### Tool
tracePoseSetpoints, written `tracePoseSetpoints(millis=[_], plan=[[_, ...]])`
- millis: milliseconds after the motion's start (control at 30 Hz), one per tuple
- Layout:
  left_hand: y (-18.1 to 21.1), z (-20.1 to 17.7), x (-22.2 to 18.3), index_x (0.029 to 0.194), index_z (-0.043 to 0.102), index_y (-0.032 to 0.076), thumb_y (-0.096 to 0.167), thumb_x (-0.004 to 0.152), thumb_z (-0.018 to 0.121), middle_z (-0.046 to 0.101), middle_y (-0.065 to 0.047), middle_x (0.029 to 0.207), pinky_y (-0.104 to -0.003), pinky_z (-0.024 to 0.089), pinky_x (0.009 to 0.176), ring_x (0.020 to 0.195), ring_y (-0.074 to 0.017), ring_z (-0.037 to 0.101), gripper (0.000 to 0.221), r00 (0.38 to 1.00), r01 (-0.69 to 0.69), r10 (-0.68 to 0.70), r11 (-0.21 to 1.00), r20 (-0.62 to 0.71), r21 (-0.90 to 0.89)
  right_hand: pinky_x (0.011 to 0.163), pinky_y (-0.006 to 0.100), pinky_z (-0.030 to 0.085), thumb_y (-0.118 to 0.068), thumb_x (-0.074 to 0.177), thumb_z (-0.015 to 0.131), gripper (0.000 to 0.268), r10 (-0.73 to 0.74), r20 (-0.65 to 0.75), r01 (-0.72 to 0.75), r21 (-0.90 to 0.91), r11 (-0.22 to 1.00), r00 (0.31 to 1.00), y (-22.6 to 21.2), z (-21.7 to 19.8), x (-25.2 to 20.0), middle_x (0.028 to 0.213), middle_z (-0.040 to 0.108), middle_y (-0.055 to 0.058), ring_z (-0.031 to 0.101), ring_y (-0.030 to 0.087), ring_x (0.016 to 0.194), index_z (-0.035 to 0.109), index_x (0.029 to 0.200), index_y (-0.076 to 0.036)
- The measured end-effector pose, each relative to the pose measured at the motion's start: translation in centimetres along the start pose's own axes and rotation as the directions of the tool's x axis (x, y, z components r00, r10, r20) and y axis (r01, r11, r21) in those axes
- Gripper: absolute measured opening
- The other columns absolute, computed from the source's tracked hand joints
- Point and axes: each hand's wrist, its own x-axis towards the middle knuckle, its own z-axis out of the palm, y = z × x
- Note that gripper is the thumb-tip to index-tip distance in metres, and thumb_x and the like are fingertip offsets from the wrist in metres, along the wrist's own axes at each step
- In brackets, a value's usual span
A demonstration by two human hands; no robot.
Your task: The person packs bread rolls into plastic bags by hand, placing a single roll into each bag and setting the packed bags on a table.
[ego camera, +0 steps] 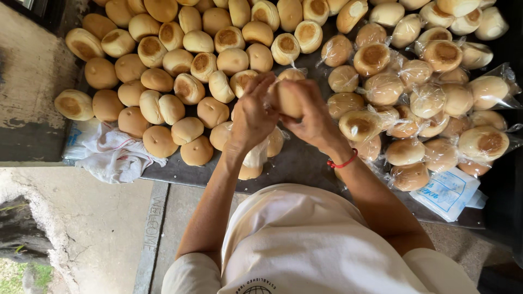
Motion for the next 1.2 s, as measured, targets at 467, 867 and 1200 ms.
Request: tracePoseSetpoints(millis=[467,867,1200], plan=[[2.8,-1.5,0.3,0.113,0.070,0.004,-0.011,0.078,0.065,0.067,-0.017,0.130,-0.038,0.060,0.096,0.117,-0.0342,0.070,0.039,0.961,-0.243,0.259,0.958,0.094,-0.152,0.084,0.041,0.056,-0.009,0.093,0.071,0.025,0.141,0.297,-0.110,-0.119,0.987,0.944,3.1,-2.4,-1.1,0.123,0.062,0.017,0.065,0.031,0.104,0.065,0.116,-0.001],[0.7,-0.2,1.0,0.100,0.077,0.005,0.016,0.094,0.079,0.073,-0.009,0.089,-0.035,0.053,0.061,0.070,-0.0198,0.068,0.012,0.994,-0.045,0.038,0.997,0.105,0.064,0.069,0.030,0.059,-0.006,0.101,0.068,0.006,0.533,0.246,-0.566,0.570,0.596,0.810,2.1,-6.0,-1.0,0.092,0.075,0.010,0.073,0.017,0.080,0.071,0.102,-0.001],[0.1,3.6,-1.6,0.106,0.071,0.001,0.017,0.096,0.071,0.075,0.002,0.092,-0.022,0.054,0.071,0.083,-0.0023,0.067,0.018,0.922,0.352,-0.331,0.497,0.202,-0.793,0.085,0.029,0.057,-0.003,0.103,0.068,0.003,0.378,0.047,-0.228,0.864,0.449,0.924,2.0,-5.2,-4.0,0.100,0.071,0.007,0.067,0.015,0.092,0.068,0.107,-0.003]])
